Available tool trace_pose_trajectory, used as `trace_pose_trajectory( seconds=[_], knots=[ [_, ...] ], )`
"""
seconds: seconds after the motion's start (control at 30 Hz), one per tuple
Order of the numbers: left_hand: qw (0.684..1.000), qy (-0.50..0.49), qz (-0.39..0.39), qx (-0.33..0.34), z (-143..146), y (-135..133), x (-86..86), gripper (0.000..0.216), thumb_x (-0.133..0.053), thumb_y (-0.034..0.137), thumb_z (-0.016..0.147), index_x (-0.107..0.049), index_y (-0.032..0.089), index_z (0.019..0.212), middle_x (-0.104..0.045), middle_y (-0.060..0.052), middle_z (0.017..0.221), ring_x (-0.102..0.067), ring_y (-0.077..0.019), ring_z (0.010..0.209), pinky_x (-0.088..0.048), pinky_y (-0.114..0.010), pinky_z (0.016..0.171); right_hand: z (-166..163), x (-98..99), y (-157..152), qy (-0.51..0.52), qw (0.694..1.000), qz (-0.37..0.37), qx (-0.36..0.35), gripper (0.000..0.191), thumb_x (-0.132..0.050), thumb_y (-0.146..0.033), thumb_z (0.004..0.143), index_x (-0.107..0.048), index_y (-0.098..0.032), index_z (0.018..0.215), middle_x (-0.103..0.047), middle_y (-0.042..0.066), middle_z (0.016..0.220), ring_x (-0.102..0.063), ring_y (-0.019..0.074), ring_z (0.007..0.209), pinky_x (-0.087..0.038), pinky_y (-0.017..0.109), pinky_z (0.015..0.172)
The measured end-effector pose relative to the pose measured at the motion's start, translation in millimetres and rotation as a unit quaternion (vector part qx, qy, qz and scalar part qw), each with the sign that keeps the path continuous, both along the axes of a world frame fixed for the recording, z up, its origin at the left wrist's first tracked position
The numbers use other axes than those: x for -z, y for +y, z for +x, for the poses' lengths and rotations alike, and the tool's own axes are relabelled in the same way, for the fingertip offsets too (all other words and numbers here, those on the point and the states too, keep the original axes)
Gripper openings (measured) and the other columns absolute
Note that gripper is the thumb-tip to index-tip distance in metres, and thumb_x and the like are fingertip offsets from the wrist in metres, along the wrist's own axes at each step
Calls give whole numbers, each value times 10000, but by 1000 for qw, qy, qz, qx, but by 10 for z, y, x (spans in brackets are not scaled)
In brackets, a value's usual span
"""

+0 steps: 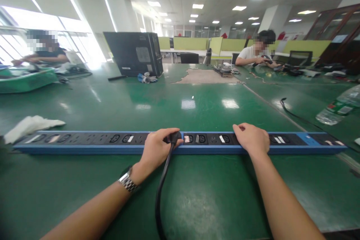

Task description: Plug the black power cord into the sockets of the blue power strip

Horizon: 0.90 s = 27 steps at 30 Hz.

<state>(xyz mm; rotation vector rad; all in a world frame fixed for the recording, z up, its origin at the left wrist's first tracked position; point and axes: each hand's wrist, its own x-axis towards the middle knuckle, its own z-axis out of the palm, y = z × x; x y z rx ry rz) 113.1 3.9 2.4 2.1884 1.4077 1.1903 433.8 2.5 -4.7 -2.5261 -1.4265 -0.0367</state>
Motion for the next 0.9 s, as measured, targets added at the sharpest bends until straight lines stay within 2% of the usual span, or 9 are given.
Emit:
trace_pose_trajectory(
  seconds=[0.1, 0.17, 0.27, 0.4, 0.53, 0.63, 0.77, 0.9],
  knots=[
    [987, -159, -27, -5, 57, 40, -71, 282, -722, 376, 806, -732, 195, 1021, -782, -38, 887, -735, -192, 798, -583, -283, 746, -17, -18, -5, 6, 1000, -7, 5, 579, -359, -633, 858, -757, -279, 1086, -736, 91, 1123, -672, 327, 983, -486, 427, 838],
    [984, -176, -35, 15, 157, 47, -121, 279, -725, 374, 800, -736, 192, 1011, -784, -38, 895, -736, -192, 816, -580, -279, 760, -24, -27, -9, 5, 1000, -7, 6, 578, -361, -631, 857, -755, -282, 1095, -734, 92, 1127, -671, 324, 984, -485, 425, 836],
    [993, -95, -56, 48, 361, 34, -140, 248, -758, 357, 771, -758, 218, 976, -788, -41, 935, -733, -212, 869, -571, -307, 811, -30, -36, -12, 3, 1000, -9, 8, 585, -357, -628, 859, -752, -276, 1108, -735, 98, 1119, -672, 319, 970, -484, 423, 831],
    [996, -33, -62, 48, 630, 15, -82, 296, -740, 413, 794, -756, 246, 1038, -788, -50, 966, -728, -222, 903, -560, -328, 838, -29, -40, -2, 1, 1000, -22, 8, 596, -341, -635, 863, -747, -278, 1113, -733, 89, 1131, -667, 314, 992, -478, 413, 843],
    [996, 4, -57, 68, 882, -4, -58, 328, -710, 468, 815, -748, 270, 1073, -786, -52, 975, -723, -228, 902, -556, -320, 814, -20, -29, 8, -7, 1000, -25, 8, 594, -333, -633, 867, -748, -282, 1108, -735, 86, 1129, -669, 306, 983, -479, 403, 824],
    [994, 69, -41, 70, 1033, -21, -78, 333, -687, 495, 823, -744, 289, 1078, -782, -58, 934, -719, -251, 867, -554, -351, 787, -16, -17, 7, -9, 1000, -17, 4, 598, -334, -628, 869, -754, -270, 1098, -742, 103, 1097, -675, 310, 953, -480, 404, 797],
    [987, 142, -13, 80, 1090, -43, -110, 317, -667, 477, 837, -727, 311, 1101, -767, -53, 910, -705, -246, 862, -548, -346, 761, -22, -18, 1, -5, 1000, -12, 3, 593, -345, -623, 864, -757, -260, 1088, -742, 117, 1081, -673, 318, 962, -475, 411, 813],
    [988, 137, -25, 68, 1061, -55, -100, 276, -629, 419, 875, -716, 317, 1116, -765, -39, 958, -695, -229, 911, -538, -321, 769, -33, -35, 2, 9, 1000, -22, 12, 591, -345, -630, 859, -747, -272, 1104, -733, 106, 1114, -666, 333, 988, -469, 427, 836]
  ],
)
